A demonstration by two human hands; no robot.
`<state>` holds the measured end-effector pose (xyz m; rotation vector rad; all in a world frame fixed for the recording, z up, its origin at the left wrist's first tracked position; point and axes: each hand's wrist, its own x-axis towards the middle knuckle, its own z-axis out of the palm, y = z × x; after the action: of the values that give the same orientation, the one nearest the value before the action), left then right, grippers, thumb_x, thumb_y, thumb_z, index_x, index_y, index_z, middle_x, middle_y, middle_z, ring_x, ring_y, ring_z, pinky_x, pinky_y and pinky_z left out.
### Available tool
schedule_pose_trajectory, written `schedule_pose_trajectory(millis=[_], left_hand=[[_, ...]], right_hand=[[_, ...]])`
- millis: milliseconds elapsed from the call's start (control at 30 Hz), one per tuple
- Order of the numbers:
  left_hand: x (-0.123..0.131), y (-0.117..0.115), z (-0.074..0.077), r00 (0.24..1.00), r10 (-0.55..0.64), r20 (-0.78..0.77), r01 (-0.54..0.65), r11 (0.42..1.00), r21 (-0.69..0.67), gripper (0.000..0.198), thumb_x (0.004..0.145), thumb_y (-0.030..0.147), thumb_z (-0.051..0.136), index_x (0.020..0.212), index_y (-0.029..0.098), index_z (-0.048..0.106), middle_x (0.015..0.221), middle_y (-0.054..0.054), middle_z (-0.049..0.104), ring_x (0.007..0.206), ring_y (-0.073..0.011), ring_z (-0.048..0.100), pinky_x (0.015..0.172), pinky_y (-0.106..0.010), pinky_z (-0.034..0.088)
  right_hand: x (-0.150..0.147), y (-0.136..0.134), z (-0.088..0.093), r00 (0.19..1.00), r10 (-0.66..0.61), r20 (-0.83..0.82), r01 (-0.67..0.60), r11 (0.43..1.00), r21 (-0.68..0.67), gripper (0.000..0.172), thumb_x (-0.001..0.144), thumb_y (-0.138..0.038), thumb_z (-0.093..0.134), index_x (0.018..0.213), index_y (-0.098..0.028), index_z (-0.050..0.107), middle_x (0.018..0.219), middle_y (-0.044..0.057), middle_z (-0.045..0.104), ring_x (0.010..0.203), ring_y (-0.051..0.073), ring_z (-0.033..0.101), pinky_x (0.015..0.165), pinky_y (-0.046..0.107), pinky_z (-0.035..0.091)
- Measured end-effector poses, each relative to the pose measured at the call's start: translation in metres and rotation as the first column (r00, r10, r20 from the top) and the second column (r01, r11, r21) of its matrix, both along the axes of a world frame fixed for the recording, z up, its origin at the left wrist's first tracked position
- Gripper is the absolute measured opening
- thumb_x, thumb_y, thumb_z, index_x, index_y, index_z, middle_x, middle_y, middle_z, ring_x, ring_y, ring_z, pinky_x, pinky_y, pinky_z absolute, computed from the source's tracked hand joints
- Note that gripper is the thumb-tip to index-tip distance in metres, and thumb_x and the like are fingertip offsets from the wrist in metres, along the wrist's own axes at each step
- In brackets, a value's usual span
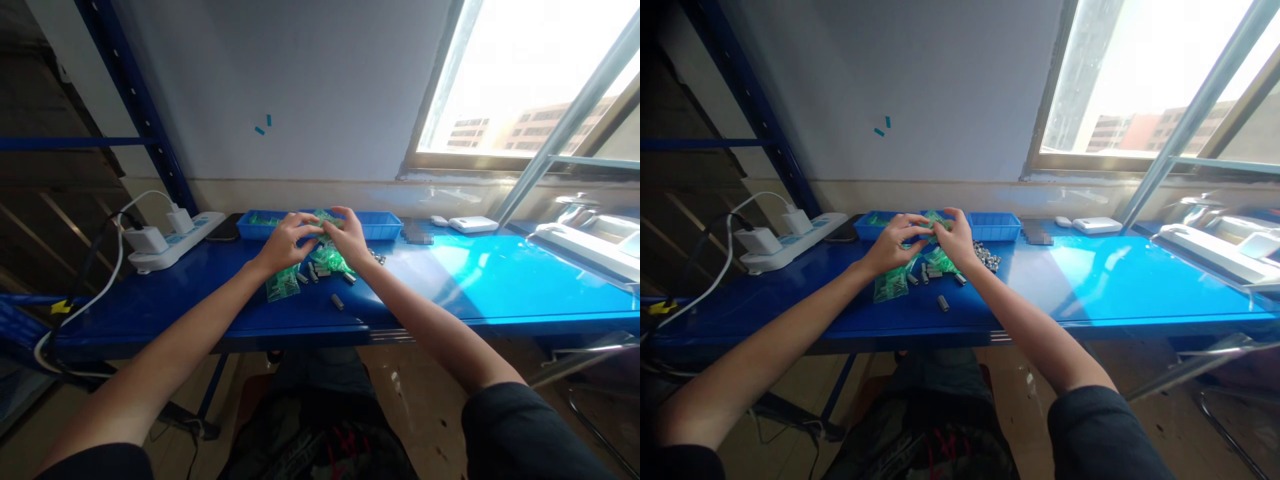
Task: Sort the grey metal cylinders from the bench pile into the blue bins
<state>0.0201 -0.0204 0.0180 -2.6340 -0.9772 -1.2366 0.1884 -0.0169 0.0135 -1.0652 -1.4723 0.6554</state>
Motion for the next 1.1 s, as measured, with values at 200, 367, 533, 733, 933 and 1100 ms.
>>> schedule_pose_trajectory(millis=[200,367,533,733,933,1100], left_hand=[[-0.006,0.006,0.003,0.940,0.061,0.337,0.022,0.971,-0.238,0.052,0.082,0.042,0.061,0.129,0.020,0.052,0.126,-0.011,0.059,0.107,-0.0217,0.060,0.083,-0.031,0.052],[-0.023,0.009,0.022,0.961,0.073,0.266,-0.022,0.982,-0.187,0.033,0.086,0.045,0.057,0.099,0.017,0.068,0.092,-0.006,0.071,0.084,-0.0190,0.065,0.078,-0.030,0.052],[-0.051,0.033,0.050,0.889,0.372,0.266,-0.413,0.903,0.118,0.032,0.091,0.040,0.046,0.107,0.020,0.066,0.106,-0.007,0.067,0.100,-0.0227,0.060,0.093,-0.036,0.047],[-0.062,0.044,0.005,0.852,0.474,-0.224,-0.487,0.874,-0.002,0.049,0.083,0.051,0.054,0.119,0.019,0.062,0.117,-0.013,0.063,0.112,-0.0325,0.055,0.095,-0.042,0.044],[-0.046,0.041,-0.018,0.786,0.338,-0.517,-0.566,0.729,-0.385,0.055,0.076,0.064,0.054,0.104,0.019,0.069,0.106,-0.012,0.071,0.098,-0.0308,0.065,0.079,-0.033,0.049],[-0.050,0.047,-0.016,0.872,0.375,-0.313,-0.488,0.712,-0.505,0.034,0.075,0.043,0.062,0.096,0.016,0.067,0.099,-0.010,0.072,0.090,-0.0246,0.066,0.074,-0.029,0.049]], right_hand=[[0.007,-0.009,0.006,0.937,-0.070,0.343,-0.037,0.955,0.295,0.018,0.087,-0.027,0.052,0.103,-0.020,0.059,0.091,0.002,0.069,0.081,0.015,0.064,0.075,0.026,0.049],[0.002,-0.016,0.009,0.907,-0.022,0.421,-0.121,0.943,0.309,0.026,0.087,-0.028,0.053,0.112,-0.021,0.058,0.093,0.002,0.070,0.084,0.016,0.065,0.077,0.026,0.049],[0.010,-0.007,0.007,0.905,-0.107,0.411,-0.036,0.945,0.324,0.032,0.088,-0.033,0.053,0.117,-0.019,0.055,0.095,0.005,0.069,0.087,0.017,0.064,0.078,0.028,0.049],[0.016,-0.003,0.005,0.802,-0.103,0.589,-0.056,0.968,0.246,0.027,0.089,-0.033,0.054,0.110,-0.017,0.061,0.090,0.005,0.068,0.085,0.018,0.062,0.076,0.027,0.045],[0.010,-0.009,0.003,0.692,-0.010,0.722,-0.177,0.967,0.183,0.028,0.089,-0.032,0.056,0.111,-0.015,0.064,0.092,0.006,0.069,0.091,0.020,0.062,0.080,0.028,0.042],[0.009,-0.008,0.000,0.670,0.023,0.742,-0.214,0.963,0.163,0.028,0.089,-0.030,0.058,0.111,-0.015,0.064,0.092,0.006,0.069,0.092,0.021,0.062,0.081,0.029,0.041]])
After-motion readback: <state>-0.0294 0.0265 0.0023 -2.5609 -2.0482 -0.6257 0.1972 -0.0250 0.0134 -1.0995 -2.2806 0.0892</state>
